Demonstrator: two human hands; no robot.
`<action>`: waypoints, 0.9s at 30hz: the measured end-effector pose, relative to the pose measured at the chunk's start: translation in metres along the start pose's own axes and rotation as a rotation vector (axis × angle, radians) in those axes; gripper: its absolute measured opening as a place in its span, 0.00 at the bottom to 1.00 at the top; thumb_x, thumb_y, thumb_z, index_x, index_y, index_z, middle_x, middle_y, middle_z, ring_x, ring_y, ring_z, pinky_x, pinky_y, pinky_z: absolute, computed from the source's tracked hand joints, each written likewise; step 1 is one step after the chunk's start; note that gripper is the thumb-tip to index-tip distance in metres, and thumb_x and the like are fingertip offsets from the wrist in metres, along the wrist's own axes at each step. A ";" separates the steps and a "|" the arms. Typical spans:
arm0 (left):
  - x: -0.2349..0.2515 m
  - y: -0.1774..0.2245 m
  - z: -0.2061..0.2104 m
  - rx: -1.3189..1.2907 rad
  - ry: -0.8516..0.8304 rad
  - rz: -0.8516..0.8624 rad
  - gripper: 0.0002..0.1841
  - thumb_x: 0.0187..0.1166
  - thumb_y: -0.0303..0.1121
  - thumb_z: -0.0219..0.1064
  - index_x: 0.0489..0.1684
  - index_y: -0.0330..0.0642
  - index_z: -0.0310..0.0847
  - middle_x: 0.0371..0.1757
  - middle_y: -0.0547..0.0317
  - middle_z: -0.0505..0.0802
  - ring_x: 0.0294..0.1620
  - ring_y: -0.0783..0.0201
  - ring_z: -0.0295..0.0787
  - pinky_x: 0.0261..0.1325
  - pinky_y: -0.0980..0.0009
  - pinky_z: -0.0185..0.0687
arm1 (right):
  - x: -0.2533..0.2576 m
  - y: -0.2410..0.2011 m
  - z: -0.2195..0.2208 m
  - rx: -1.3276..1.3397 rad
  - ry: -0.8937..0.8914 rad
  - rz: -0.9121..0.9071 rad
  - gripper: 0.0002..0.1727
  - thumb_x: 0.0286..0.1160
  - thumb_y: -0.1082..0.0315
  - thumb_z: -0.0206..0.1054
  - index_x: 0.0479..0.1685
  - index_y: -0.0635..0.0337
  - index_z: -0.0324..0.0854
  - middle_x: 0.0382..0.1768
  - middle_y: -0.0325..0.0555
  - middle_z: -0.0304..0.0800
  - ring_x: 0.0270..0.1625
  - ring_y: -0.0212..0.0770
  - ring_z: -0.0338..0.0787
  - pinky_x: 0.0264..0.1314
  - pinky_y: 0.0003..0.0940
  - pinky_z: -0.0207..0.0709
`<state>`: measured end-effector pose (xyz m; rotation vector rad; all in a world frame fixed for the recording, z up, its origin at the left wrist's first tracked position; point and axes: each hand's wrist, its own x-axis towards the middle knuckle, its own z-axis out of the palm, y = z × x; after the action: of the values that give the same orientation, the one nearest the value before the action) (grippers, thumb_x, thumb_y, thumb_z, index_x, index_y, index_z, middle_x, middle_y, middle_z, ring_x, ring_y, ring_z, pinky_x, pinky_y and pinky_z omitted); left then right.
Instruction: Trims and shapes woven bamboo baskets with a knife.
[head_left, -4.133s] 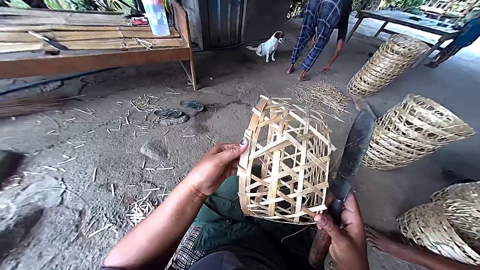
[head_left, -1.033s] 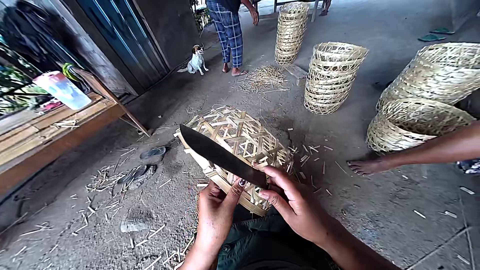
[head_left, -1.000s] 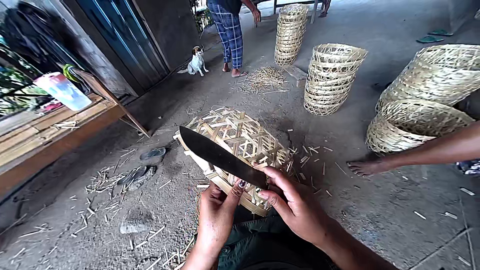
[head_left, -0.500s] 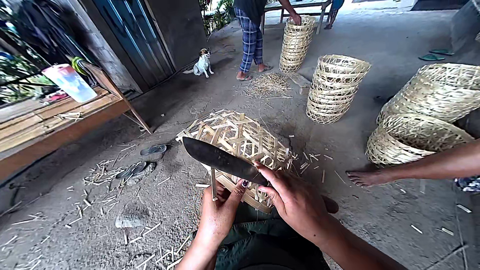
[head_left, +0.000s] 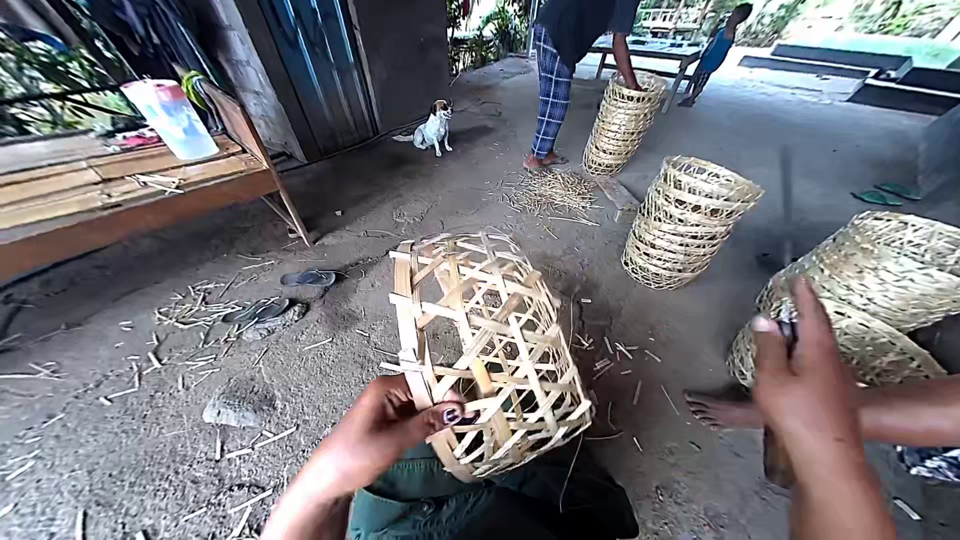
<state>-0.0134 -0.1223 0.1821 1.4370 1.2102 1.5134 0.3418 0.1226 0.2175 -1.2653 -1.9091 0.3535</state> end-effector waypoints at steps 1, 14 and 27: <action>-0.001 -0.004 -0.013 -0.032 -0.042 -0.052 0.08 0.79 0.36 0.73 0.47 0.45 0.93 0.43 0.66 0.97 0.43 0.73 0.93 0.51 0.74 0.91 | 0.004 0.016 -0.003 0.063 0.000 0.104 0.35 0.91 0.49 0.51 0.95 0.48 0.52 0.50 0.58 0.85 0.39 0.50 0.85 0.42 0.55 0.80; -0.001 -0.013 -0.004 -0.177 0.257 -0.089 0.07 0.76 0.31 0.75 0.44 0.38 0.91 0.41 0.62 0.97 0.43 0.71 0.93 0.54 0.71 0.90 | -0.075 -0.071 0.106 0.920 -0.409 -0.173 0.63 0.65 0.49 0.81 0.94 0.68 0.41 0.86 0.52 0.65 0.62 0.31 0.86 0.62 0.24 0.83; -0.046 -0.024 0.032 0.372 0.658 0.098 0.13 0.83 0.39 0.70 0.51 0.37 0.93 0.51 0.58 0.97 0.56 0.66 0.94 0.66 0.64 0.90 | -0.094 -0.070 0.112 0.996 -0.299 -0.133 0.60 0.63 0.52 0.83 0.87 0.71 0.43 0.52 0.33 0.81 0.43 0.23 0.85 0.50 0.18 0.83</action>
<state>0.0210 -0.1534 0.1429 1.2643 1.9145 1.9915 0.2299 0.0302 0.1449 -0.4254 -1.6445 1.2802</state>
